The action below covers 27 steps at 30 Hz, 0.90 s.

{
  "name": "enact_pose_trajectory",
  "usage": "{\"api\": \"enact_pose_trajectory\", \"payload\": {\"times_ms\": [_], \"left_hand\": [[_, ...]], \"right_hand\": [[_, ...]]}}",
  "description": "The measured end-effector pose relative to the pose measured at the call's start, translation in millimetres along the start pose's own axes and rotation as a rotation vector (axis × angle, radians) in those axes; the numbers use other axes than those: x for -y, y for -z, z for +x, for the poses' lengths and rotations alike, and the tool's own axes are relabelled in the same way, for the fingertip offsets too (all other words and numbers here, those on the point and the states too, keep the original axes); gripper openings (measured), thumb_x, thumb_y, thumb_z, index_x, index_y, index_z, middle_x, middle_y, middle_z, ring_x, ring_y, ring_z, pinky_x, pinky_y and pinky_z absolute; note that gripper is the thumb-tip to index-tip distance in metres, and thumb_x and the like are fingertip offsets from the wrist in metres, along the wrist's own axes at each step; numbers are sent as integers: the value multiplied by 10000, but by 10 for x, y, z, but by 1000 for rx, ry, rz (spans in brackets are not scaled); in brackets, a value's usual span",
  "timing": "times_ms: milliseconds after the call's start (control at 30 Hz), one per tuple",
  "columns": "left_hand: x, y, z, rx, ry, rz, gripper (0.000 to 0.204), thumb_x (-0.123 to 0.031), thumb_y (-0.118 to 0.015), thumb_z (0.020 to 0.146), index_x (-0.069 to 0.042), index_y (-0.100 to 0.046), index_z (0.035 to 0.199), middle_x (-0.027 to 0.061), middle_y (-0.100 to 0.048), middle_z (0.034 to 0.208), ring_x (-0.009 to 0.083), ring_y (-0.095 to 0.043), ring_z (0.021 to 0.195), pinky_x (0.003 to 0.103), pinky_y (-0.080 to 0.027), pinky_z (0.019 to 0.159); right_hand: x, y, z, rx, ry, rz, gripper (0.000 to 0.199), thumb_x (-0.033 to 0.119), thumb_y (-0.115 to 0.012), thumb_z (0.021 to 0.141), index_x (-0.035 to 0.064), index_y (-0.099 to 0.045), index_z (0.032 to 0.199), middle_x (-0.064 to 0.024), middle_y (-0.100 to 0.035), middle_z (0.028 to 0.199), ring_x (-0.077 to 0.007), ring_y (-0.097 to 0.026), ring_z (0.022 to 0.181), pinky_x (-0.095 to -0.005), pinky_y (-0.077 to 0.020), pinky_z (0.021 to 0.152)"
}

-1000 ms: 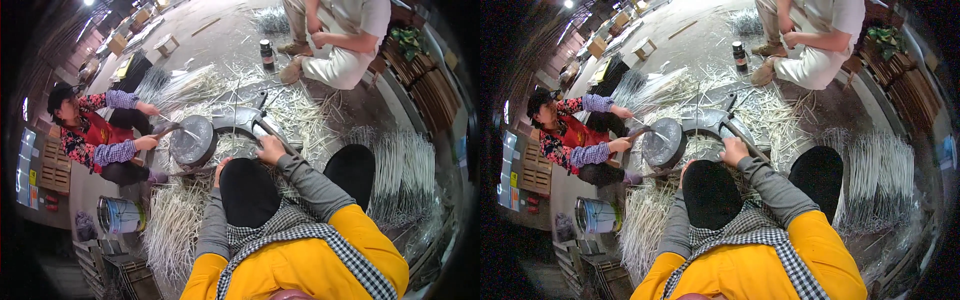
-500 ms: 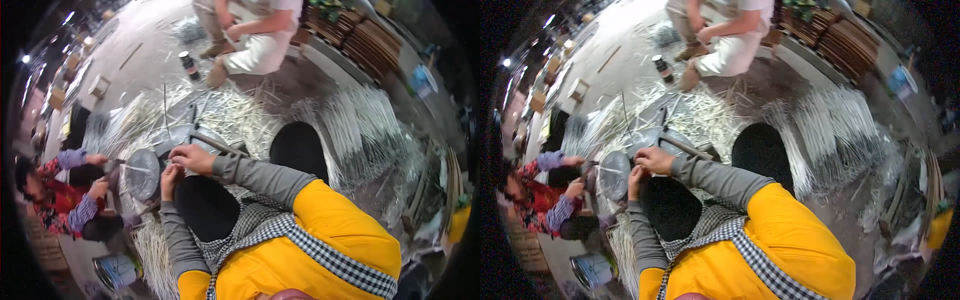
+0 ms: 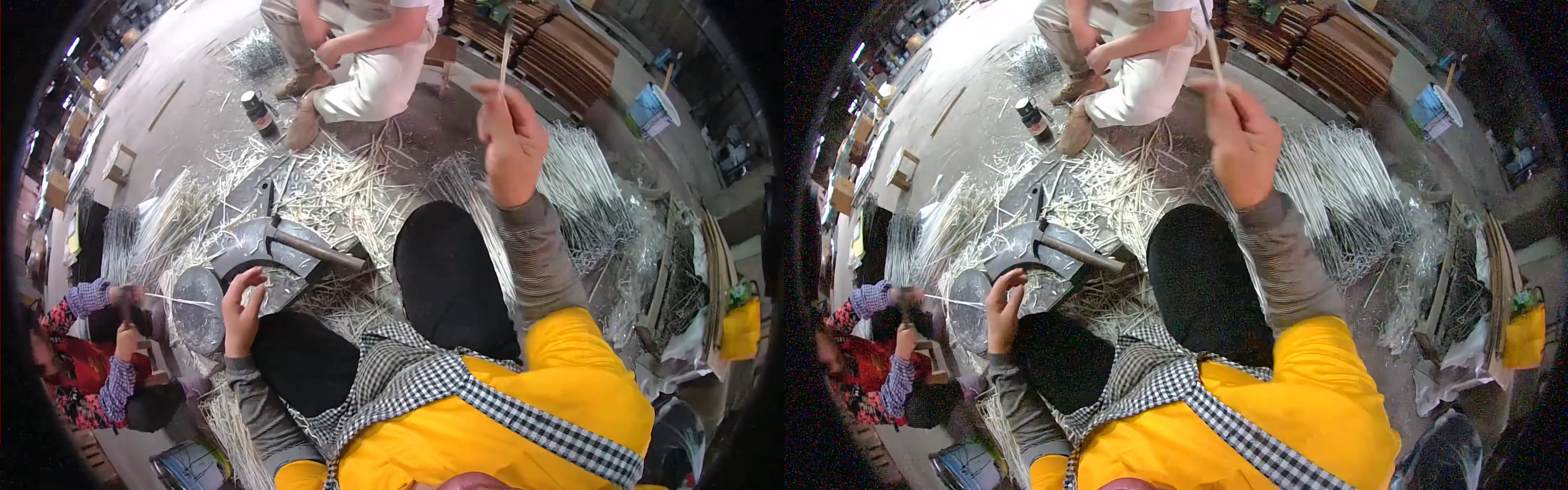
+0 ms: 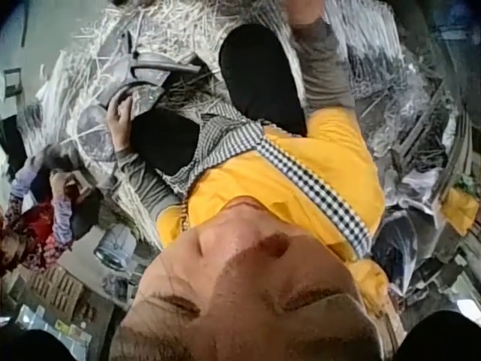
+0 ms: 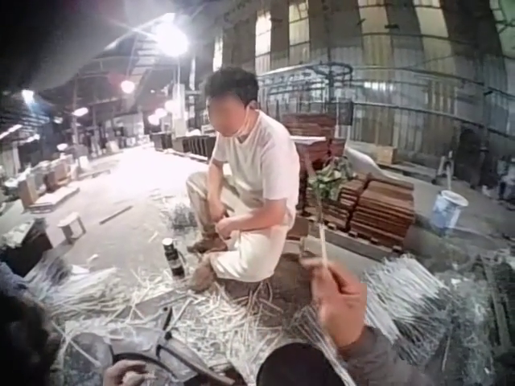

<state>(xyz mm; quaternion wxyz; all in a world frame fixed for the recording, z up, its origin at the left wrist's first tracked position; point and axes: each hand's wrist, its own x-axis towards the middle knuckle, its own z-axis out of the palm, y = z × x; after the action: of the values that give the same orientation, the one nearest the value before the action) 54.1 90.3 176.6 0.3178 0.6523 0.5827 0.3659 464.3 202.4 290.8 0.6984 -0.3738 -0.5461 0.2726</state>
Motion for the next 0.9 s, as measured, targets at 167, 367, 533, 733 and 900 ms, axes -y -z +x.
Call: {"api": "enact_pose_trajectory", "payload": {"times_ms": [167,367,533,733,900], "left_hand": [[188,29,-60,-39,155,-233,220,-88,-549,937,24,-602,1120,64,-653,940,134,-610,878,260,-472,798],[233,63,-121,-55,206,-212,212,-123,-542,956,20,-610,1096,55,-656,844,113,-608,769,243,-471,714],[266,45,-164,-82,256,-275,210,-131,-544,958,17,-618,1087,48,-655,843,106,-601,756,237,-463,692],[542,56,-190,-183,317,-429,206,-135,-541,962,14,-624,1078,52,-659,870,104,-602,765,238,-470,688],[1032,350,-714,-490,333,-506,233,-161,-524,970,8,-628,1093,82,-658,963,149,-616,876,241,-484,776]], "right_hand": [[-1498,1324,-735,15,-141,-735,249,238,-546,937,54,-678,1040,-83,-592,706,-115,-531,608,-301,-411,556],[-2815,2169,-1719,88,-501,-978,286,257,-554,893,59,-674,1060,-191,-666,936,-363,-622,854,-445,-499,744],[-3466,2374,-1839,308,-558,-1242,369,292,-633,818,35,-639,1083,-194,-659,988,-358,-622,958,-434,-483,815],[-3635,2287,-2094,246,-577,-1623,477,303,-645,763,83,-586,1182,-227,-576,1175,-416,-547,1059,-505,-434,898],[-3179,1666,-1984,377,-779,-1287,623,341,-604,809,31,-454,1328,-228,-411,1365,-390,-370,1274,-546,-299,1057]]}}
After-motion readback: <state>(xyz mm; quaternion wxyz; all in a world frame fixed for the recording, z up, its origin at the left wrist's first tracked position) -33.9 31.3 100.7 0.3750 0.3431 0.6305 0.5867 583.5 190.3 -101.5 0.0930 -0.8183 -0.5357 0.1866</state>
